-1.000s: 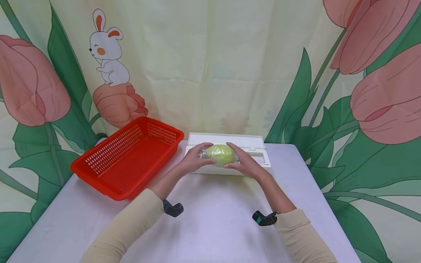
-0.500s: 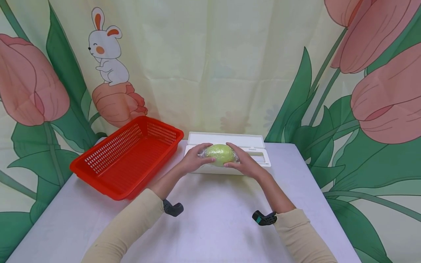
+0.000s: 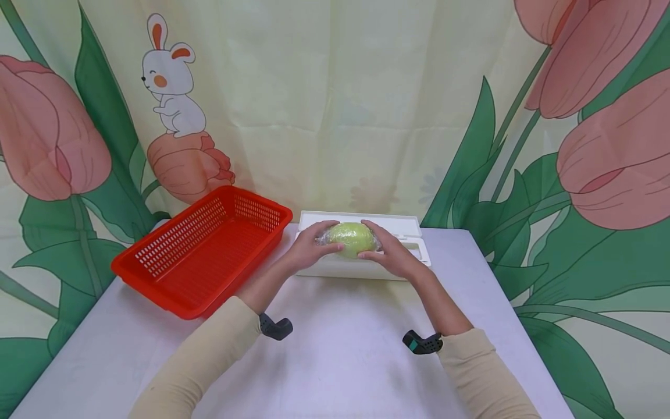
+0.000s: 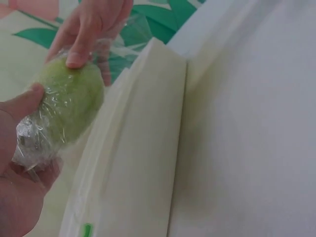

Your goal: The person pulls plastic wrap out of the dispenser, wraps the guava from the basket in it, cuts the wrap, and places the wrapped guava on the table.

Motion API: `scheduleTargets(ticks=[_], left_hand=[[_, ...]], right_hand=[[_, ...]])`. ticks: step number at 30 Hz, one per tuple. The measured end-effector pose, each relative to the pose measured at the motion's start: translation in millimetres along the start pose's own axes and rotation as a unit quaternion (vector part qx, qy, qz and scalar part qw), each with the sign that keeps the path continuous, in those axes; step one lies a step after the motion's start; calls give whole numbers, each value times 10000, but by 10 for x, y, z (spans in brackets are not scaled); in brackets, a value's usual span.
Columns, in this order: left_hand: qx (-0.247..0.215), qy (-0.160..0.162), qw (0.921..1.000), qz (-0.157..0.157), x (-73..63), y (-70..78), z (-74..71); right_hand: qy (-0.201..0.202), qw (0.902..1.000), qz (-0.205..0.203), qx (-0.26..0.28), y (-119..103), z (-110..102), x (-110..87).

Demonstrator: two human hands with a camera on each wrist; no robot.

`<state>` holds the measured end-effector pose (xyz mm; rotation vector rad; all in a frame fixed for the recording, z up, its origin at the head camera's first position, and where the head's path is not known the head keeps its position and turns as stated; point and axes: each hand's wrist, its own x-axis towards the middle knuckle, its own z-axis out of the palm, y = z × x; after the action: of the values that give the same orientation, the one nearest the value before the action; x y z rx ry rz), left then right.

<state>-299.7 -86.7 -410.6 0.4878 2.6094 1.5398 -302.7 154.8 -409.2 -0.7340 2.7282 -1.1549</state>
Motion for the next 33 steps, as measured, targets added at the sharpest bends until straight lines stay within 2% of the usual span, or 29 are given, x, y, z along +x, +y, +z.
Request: scheduleTargets(ticks=[4,7,23,33], left_hand=[[34,-35,9998,-188,1,68,-31],[83,-49,9997,-219,7,99,-50],[49,51,10000,70,29,222,-127],[-5,76,10000,51,-8,314,-163]], right_hand=[[-23,10000,-58,-11,-31,-48,12],[-17,10000,-83,25,-52,-78,24],[99,9993,-357,12,-145,-217,26],[162,9991,-354,-159,-234,-281,-12]])
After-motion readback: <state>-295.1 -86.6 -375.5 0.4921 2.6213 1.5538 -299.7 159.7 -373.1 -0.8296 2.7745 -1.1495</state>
